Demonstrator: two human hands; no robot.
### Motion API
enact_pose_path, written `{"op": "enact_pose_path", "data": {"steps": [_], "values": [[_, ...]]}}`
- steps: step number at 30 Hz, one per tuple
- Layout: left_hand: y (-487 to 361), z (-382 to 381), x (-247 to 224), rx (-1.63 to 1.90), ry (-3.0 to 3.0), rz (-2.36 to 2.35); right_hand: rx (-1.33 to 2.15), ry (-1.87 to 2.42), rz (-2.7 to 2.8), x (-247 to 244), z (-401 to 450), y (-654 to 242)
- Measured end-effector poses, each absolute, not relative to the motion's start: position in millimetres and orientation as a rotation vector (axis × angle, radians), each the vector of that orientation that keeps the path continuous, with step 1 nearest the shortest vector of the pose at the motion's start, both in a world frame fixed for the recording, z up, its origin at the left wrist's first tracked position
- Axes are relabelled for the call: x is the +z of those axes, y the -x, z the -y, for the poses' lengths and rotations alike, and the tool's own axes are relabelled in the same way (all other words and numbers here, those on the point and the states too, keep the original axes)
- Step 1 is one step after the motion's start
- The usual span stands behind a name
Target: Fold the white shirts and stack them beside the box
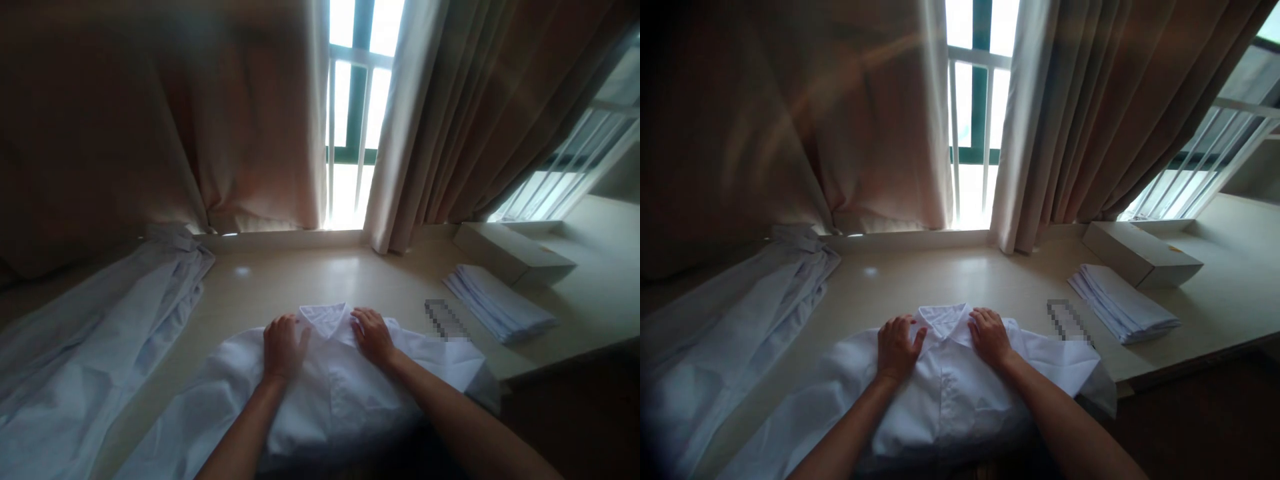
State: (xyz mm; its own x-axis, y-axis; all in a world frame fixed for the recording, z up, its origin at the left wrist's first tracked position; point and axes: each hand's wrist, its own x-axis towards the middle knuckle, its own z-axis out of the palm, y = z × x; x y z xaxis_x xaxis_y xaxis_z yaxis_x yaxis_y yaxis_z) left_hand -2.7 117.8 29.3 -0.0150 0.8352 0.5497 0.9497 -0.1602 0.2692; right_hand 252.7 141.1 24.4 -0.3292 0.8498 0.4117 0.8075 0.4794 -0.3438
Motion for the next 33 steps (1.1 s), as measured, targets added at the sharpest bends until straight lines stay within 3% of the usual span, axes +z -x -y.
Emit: {"op": "enact_pose_path", "data": {"steps": [5, 14, 22, 33], "values": [[-3, -120, 22, -0.699, 2.277, 1.861, 0.194, 1.451, 2.361, 29, -148, -235], [-2, -142, 7, -0.283, 2.232, 2.217, 0.426, 1.544, 2.529, 35, -176, -250], [1, -147, 1, -0.367, 2.180, 2.233, 0.034, 1.387, 2.298, 32, -140, -267], [-2, -144, 8, -0.501, 2.083, 2.188, 0.184, 1.446, 2.389, 32, -121, -240]]}}
